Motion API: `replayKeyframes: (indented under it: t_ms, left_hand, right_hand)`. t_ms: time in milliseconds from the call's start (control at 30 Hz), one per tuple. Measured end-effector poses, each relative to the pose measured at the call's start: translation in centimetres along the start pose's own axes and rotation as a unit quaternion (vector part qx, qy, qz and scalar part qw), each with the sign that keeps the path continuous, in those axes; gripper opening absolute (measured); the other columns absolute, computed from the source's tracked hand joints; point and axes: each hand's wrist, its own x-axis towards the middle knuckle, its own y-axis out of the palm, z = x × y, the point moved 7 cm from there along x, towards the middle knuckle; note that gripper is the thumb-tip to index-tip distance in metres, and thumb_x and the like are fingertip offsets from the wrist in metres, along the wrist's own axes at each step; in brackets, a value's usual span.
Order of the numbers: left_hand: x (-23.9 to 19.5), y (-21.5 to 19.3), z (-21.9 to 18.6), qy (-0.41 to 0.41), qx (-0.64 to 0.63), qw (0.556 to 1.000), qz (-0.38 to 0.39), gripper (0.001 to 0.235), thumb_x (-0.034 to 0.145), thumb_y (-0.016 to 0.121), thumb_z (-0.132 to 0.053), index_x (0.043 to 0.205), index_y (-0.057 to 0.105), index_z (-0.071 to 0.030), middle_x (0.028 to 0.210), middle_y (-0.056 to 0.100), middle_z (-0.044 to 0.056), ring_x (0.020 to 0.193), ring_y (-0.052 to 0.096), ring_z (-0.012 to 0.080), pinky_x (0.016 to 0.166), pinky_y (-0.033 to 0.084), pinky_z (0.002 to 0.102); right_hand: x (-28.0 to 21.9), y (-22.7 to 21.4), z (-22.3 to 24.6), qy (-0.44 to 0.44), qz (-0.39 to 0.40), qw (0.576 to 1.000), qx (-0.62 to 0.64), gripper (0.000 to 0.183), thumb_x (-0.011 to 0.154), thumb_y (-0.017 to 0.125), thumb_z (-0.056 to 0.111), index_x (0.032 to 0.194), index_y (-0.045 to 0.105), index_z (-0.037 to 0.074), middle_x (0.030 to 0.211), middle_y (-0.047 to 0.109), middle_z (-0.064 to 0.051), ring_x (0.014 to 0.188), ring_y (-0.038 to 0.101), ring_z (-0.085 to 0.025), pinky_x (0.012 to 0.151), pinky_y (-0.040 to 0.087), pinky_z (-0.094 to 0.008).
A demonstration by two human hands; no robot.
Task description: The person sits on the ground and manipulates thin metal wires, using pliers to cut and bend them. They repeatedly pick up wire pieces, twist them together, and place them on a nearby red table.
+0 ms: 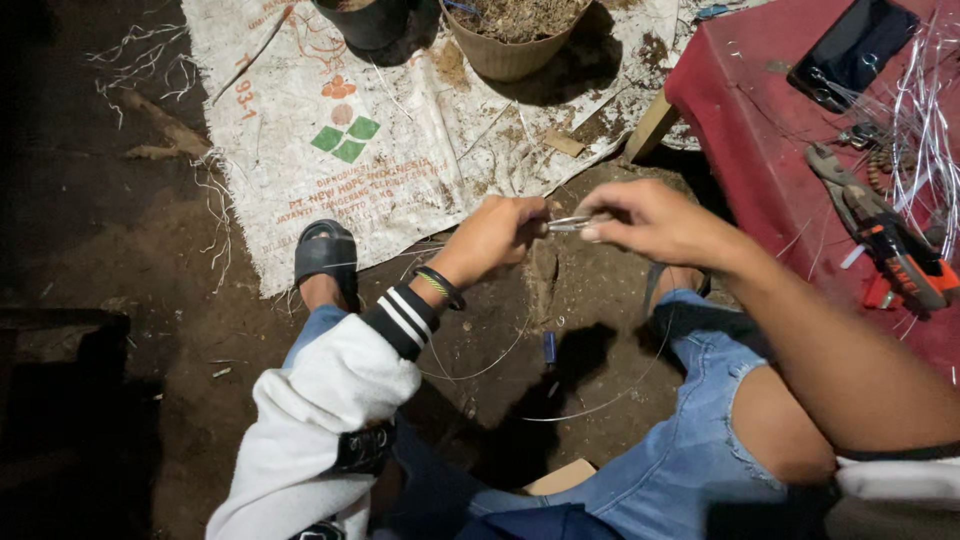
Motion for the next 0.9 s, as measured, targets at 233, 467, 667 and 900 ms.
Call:
replayKeyframes:
  t_ms: [233, 467, 667, 900]
  left_hand:
    - [-0.3, -0.8, -0.7, 0.025, -0.010, 1.000, -0.007, 0.020, 0.073, 0.064, 0.003, 0.092, 0.063, -0.003, 0.077, 0.069, 0.016, 0.073, 0.069, 0.0346, 0.065, 0.053, 0.042]
    - [-0.2, -0.2, 0.1, 0.007, -0.040, 0.999, -0.027, 0.016, 0.078, 0.062, 0.004, 0.093, 0.063, -0.004, 0.075, 0.069, 0.014, 0.068, 0.068, 0.0294, 0.063, 0.052, 0.040]
    - [-0.1, 1.3, 0.7, -0.059, -0.187, 0.975, -0.108, 0.012, 0.101, 0.064, -0.013, 0.095, 0.063, -0.002, 0.071, 0.060, 0.005, 0.068, 0.052, 0.0119, 0.063, 0.048, 0.031]
    - [0.8, 3.3, -0.4, -0.037, -0.344, 0.921, -0.180, 0.014, 0.108, 0.059, -0.012, 0.101, 0.061, 0.000, 0.089, 0.062, 0.000, 0.081, 0.054, 0.0079, 0.073, 0.048, 0.027]
  right_hand:
    - [-1.1, -0.6, -0.1, 0.015, -0.039, 0.998, -0.042, 0.019, 0.091, 0.072, 0.021, 0.097, 0.072, 0.003, 0.077, 0.070, -0.009, 0.070, 0.065, -0.019, 0.066, 0.052, -0.035]
    - [-1.8, -1.9, 3.2, -0.124, -0.121, 0.976, -0.129, 0.017, 0.091, 0.073, 0.018, 0.095, 0.073, 0.001, 0.087, 0.068, -0.012, 0.082, 0.066, -0.028, 0.073, 0.051, -0.037]
    - [-2.0, -3.7, 2.9, -0.060, -0.223, 0.972, -0.041, 0.015, 0.095, 0.074, 0.014, 0.098, 0.073, -0.001, 0.086, 0.065, -0.008, 0.078, 0.064, -0.018, 0.069, 0.051, -0.035]
    - [-1.6, -3.3, 1.4, -0.042, -0.277, 0.924, 0.261, 0.011, 0.101, 0.068, 0.006, 0.108, 0.070, -0.003, 0.091, 0.070, -0.003, 0.073, 0.064, -0.007, 0.065, 0.054, -0.022]
